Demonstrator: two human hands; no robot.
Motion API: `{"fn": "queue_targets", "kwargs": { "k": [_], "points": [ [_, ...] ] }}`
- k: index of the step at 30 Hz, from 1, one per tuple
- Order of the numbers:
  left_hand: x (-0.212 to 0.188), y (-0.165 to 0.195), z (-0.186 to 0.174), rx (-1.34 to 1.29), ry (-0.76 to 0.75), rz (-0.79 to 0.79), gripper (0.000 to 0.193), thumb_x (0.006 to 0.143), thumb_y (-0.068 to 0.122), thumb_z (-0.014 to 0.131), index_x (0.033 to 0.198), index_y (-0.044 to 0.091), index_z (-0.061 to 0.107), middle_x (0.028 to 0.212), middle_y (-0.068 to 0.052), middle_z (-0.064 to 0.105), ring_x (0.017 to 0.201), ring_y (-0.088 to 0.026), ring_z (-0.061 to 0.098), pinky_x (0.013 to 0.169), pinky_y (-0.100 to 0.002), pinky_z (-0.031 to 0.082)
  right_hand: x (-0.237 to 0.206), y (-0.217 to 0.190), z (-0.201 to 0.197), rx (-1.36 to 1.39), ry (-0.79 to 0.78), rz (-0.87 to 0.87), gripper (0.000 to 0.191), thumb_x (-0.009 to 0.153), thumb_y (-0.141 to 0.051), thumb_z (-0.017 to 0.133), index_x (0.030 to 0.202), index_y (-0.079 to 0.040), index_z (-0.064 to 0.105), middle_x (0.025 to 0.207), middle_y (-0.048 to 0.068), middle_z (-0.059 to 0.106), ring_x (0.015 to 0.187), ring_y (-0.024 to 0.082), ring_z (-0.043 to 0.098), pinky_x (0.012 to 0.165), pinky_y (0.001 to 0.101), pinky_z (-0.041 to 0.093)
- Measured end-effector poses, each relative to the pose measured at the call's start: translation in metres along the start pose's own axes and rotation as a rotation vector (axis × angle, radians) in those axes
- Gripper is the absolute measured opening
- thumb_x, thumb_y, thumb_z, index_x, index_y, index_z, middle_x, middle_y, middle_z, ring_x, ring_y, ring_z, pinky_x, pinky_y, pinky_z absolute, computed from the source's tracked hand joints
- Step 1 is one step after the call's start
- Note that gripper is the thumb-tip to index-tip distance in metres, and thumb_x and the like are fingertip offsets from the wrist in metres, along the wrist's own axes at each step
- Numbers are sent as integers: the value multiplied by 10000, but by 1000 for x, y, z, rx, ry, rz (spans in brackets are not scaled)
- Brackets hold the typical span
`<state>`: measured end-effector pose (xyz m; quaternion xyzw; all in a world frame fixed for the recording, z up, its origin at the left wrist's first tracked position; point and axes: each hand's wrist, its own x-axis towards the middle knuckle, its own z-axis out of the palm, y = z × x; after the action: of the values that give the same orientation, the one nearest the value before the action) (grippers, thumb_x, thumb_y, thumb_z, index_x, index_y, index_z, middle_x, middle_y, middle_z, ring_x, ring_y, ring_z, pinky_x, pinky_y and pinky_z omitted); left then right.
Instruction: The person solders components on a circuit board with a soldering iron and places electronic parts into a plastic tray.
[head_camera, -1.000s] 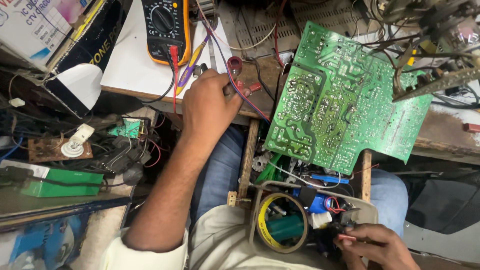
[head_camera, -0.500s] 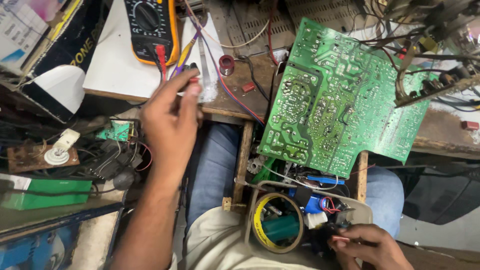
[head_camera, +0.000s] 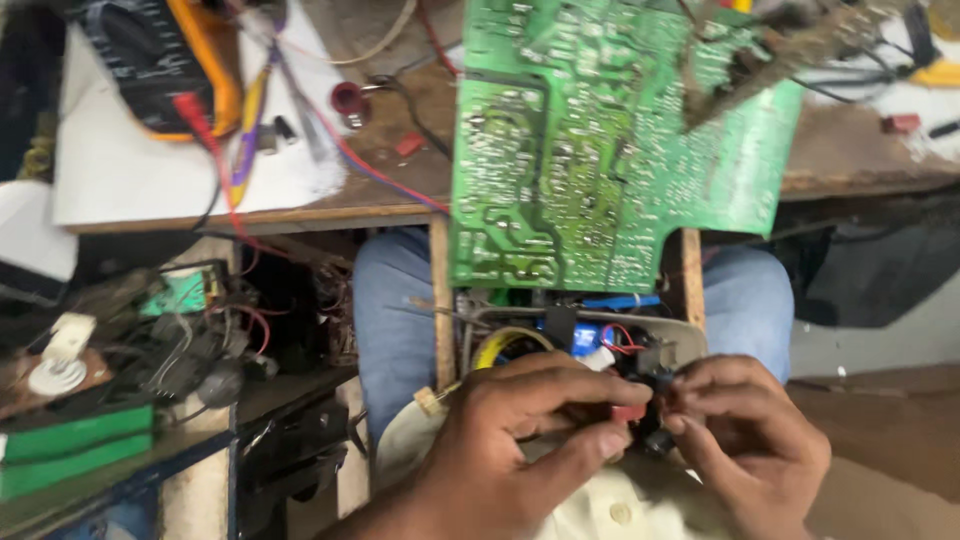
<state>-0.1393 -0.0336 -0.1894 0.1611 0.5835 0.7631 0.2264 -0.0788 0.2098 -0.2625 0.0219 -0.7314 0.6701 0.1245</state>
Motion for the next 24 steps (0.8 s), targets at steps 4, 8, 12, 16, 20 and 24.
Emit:
{"fn": "queue_targets", "kwargs": {
  "k": [4,8,12,16,20,24],
  "points": [
    [4,-21,7,-362,-36,-219,260,1005,22,660,1251,-62,665,1137,-132,727,964,-170,724,877,-301,614,-4,-8,-4,107,14,-12,356,856,182,694,1162,35,585,1216,208,623,1082,225,692,958,343,623],
    [0,-28,10,-405,-40,-155,276,1021,-5,653,1284,-88,636,1150,-124,716,985,-168,722,899,-297,605,4,-24,0,87,-39,-60,388,875,180,691,1207,29,560,1186,206,617,1068,212,697,984,350,627],
    [0,-25,8,-298,-52,-122,302,1024,-9,668,1313,-91,642,1147,-126,715,1009,-161,722,911,-294,608,9,-35,3,105,-11,-71,426,883,160,688,1241,8,515,1232,204,622,1040,196,724,961,338,641],
    [4,-23,7,-355,-48,-133,317,1011,2,683,1313,-79,634,1151,-135,722,1013,-165,730,928,-302,611,10,-35,6,141,-28,-28,414,881,159,673,1230,14,506,1239,215,600,1111,223,707,955,338,636],
    [5,-24,8,-281,-29,-69,314,1011,-2,693,1309,-83,640,1220,-134,702,1078,-165,724,974,-320,620,10,-32,10,168,-45,-28,400,914,157,679,1253,17,519,1209,214,610,1081,190,681,980,318,617],
    [8,-27,7,-325,-18,-141,336,1007,10,670,1329,-75,623,1249,-133,705,1113,-150,697,994,-312,604,11,-30,12,137,-38,-24,376,907,152,687,1220,12,533,1233,206,615,1113,197,689,978,322,618]
  ]
}}
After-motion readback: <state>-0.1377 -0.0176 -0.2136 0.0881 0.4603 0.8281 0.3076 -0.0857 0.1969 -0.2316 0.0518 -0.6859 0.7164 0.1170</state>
